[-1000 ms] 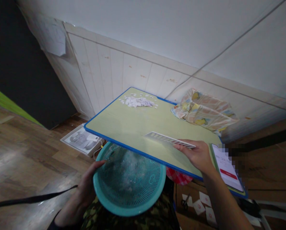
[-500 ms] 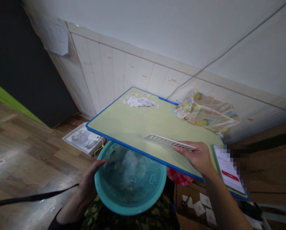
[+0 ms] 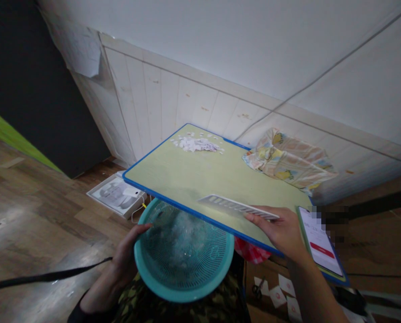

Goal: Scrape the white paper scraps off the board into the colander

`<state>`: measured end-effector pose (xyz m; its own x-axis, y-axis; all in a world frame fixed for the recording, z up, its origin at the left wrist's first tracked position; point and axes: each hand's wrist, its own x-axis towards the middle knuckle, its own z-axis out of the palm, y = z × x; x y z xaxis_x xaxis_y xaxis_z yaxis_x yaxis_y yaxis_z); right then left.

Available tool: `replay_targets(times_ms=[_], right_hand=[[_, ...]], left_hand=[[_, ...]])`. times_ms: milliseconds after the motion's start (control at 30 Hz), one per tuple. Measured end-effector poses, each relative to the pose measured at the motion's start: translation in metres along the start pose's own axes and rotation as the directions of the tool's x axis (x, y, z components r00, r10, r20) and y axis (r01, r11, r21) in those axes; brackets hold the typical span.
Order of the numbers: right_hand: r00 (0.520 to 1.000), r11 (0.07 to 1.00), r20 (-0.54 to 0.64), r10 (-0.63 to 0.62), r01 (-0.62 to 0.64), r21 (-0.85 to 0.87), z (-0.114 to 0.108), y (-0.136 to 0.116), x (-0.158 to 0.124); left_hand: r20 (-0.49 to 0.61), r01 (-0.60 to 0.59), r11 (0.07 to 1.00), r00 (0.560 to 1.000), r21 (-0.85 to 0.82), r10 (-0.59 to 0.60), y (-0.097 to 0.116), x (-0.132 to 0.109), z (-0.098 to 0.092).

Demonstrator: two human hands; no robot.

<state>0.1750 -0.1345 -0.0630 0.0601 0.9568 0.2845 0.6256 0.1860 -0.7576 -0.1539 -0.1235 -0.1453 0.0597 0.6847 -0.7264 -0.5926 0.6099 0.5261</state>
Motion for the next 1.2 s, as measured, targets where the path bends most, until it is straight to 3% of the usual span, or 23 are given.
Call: replay_targets(times_ms=[167, 267, 733, 1200], right_hand=[[0.986, 0.999, -0.168, -0.002, -0.005, -0.038, 0.014, 0.023, 0.034], [0.990, 0.999, -0.141, -0.016, 0.010, -0.043, 0.019, 0.030, 0.045], [0.988, 0.993, 0.095, -0.120, 0.120, 0.010, 0.006, -0.002, -0.010], [0.993, 0.997, 0.093, -0.072, 0.071, 0.014, -0.001, -0.006, -0.009]], left_hand=[[-0.006, 0.008, 1.000, 1.000, 0.009, -0.008, -0.001, -0.001, 0.000], [-0.011, -0.010, 1.000, 1.000, 0.013, 0.011, -0.001, -0.001, 0.000], [0.042, 0.033, 0.999, 0.999, 0.001, -0.033, -0.003, 0.004, -0.007], [0.017, 0.034, 0.999, 0.999, 0.005, -0.034, -0.002, 0.002, -0.005]])
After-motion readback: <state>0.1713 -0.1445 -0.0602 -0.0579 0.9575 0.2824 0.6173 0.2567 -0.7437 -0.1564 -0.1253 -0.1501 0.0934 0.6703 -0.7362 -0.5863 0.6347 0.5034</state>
